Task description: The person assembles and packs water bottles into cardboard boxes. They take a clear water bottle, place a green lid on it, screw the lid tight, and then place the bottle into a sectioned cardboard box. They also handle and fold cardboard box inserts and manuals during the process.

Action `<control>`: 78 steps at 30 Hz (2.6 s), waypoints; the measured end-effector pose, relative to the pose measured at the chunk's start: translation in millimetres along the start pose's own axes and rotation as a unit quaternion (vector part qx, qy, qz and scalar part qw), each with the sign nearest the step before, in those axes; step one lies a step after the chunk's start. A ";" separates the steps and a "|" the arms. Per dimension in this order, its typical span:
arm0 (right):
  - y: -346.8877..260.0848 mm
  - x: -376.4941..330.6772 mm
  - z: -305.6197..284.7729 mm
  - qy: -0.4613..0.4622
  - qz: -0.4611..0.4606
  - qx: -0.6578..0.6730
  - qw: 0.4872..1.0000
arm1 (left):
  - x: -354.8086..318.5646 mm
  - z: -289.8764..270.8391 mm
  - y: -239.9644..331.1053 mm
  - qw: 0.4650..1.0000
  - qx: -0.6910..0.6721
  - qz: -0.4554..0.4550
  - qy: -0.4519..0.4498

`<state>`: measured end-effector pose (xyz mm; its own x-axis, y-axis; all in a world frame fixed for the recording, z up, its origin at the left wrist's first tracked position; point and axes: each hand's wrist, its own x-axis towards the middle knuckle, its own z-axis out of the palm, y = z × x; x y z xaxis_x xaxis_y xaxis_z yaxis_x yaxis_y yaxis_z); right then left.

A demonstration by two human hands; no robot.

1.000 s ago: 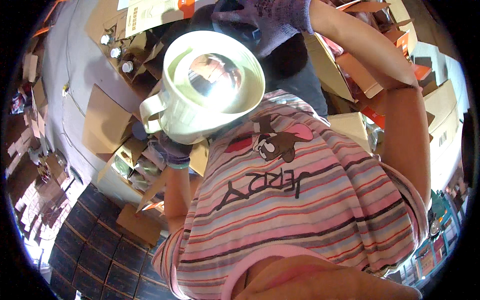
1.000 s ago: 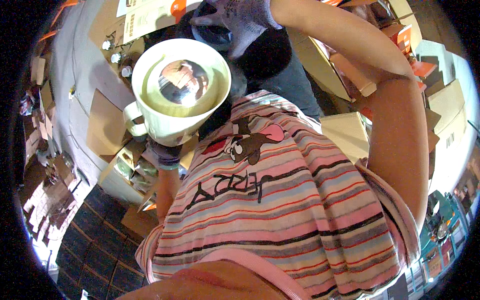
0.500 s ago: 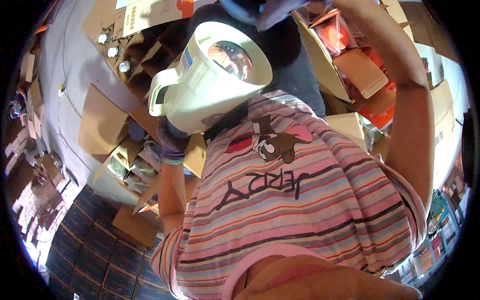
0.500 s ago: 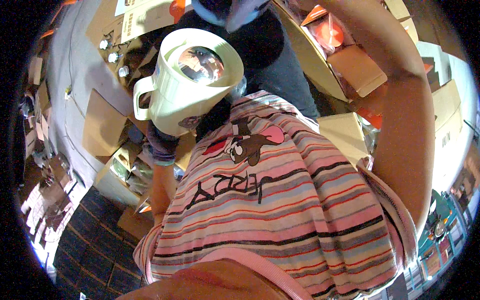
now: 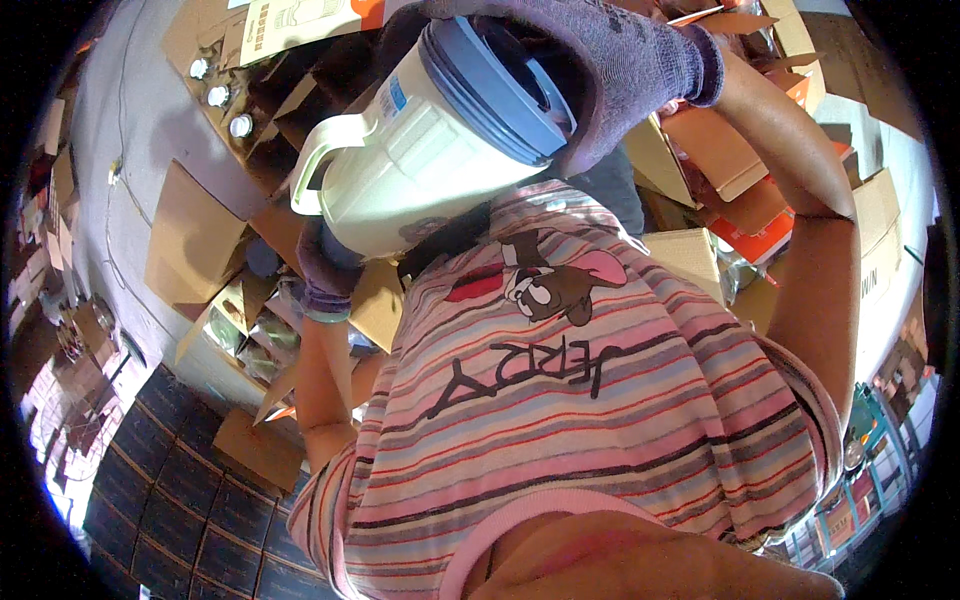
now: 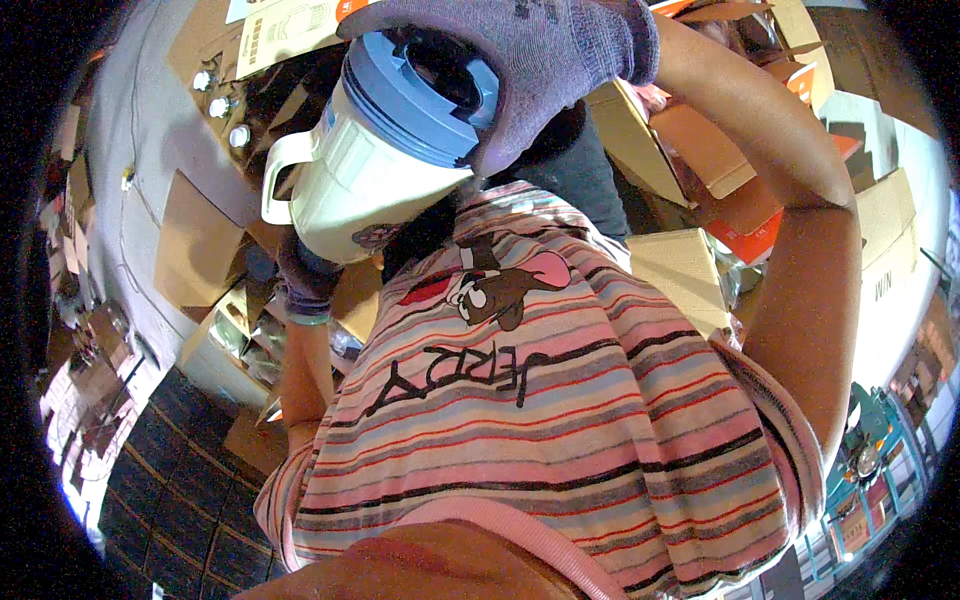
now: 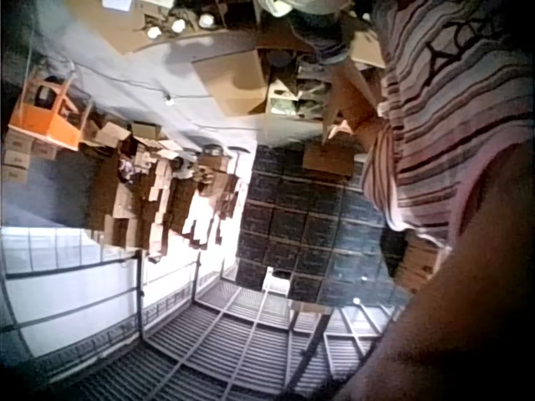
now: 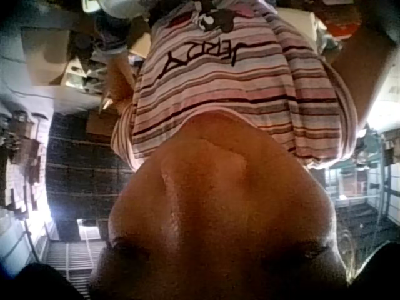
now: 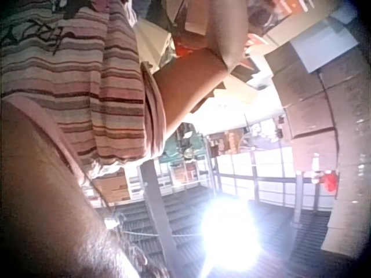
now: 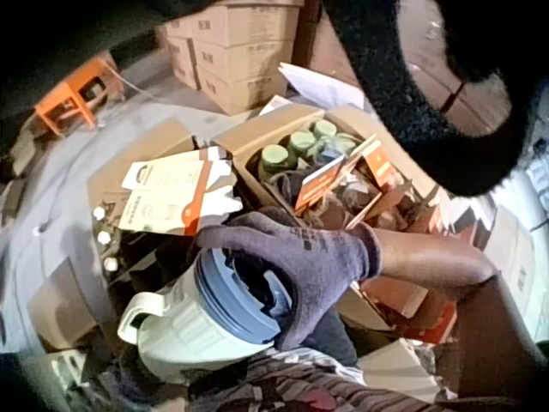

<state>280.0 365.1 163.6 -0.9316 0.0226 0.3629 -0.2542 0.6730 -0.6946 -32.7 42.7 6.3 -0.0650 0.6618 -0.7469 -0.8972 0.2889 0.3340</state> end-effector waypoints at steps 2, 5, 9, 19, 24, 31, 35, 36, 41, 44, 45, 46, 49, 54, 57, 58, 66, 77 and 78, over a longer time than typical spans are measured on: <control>0.6 0.9 0.7 -0.007 0.008 -0.004 1.000 | -0.1 -1.2 0.2 1.000 -0.002 -0.001 -0.004; 3.1 -0.6 2.9 -0.017 0.017 -0.012 1.000 | -1.6 7.1 0.8 1.000 0.000 -0.003 -0.004; 1.7 -1.8 7.5 -0.015 0.019 -0.003 1.000 | -3.3 17.4 -0.1 0.999 0.034 0.022 -0.010; 2.6 -20.8 20.7 0.044 0.066 0.029 0.996 | -15.4 -6.3 -4.7 0.951 0.220 0.219 0.005; 13.6 -36.5 20.2 0.093 0.071 0.050 0.992 | -24.8 8.4 1.6 0.940 0.184 0.287 -0.004; -23.8 -46.0 30.4 0.113 -0.023 -0.090 0.989 | -19.3 57.3 29.6 0.758 0.523 0.388 -0.027; -24.0 -57.2 40.7 0.103 -0.006 -0.012 0.995 | -9.3 60.3 22.9 0.900 0.335 0.276 -0.041; -16.8 -64.9 33.4 0.135 0.003 -0.019 0.991 | -4.6 53.5 13.9 0.977 0.075 0.201 -0.016; 19.6 -95.8 30.5 0.453 0.021 0.344 0.822 | -11.8 43.3 7.5 0.850 0.389 0.355 -0.027; -17.3 -44.5 64.2 0.339 0.325 0.147 0.871 | -18.7 62.6 1.5 0.839 0.382 0.387 -0.010; -15.4 -46.3 67.0 0.354 0.301 0.167 0.869 | -24.9 91.1 -1.9 0.962 0.079 0.260 0.035; -13.2 -48.5 69.3 0.370 0.276 0.187 0.867 | -24.7 92.5 -4.3 0.976 0.011 0.214 0.036; -10.2 -46.6 69.1 0.393 0.202 0.264 0.857 | -25.8 66.7 -18.4 0.912 0.266 0.311 -0.025; -0.3 -79.2 61.0 0.493 0.077 0.160 0.852 | -27.7 103.9 -19.0 0.958 0.117 0.261 0.016; 10.2 -50.0 109.8 0.395 0.233 0.134 0.878 | -19.7 135.1 -4.1 0.969 0.013 0.231 0.086; 21.7 -49.6 112.0 0.403 0.259 0.144 0.866 | -7.0 104.2 -8.0 0.910 0.244 0.333 0.020; -13.2 -50.0 97.4 0.389 0.201 0.287 0.852 | -33.1 121.0 -14.7 0.933 0.196 0.294 -0.068; -29.5 -64.8 63.9 0.347 0.095 0.183 0.915 | -63.8 125.8 32.4 0.943 0.092 0.262 -0.185; -30.6 -60.9 59.7 0.334 0.065 0.107 0.934 | -61.8 119.3 40.5 0.956 0.059 0.208 -0.199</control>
<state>329.0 298.9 125.7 -0.6065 0.5974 0.5246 -0.2636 0.4714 -0.8416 -12.9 96.0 134.6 -0.2135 0.9402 -0.2655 -0.7732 0.0035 0.6342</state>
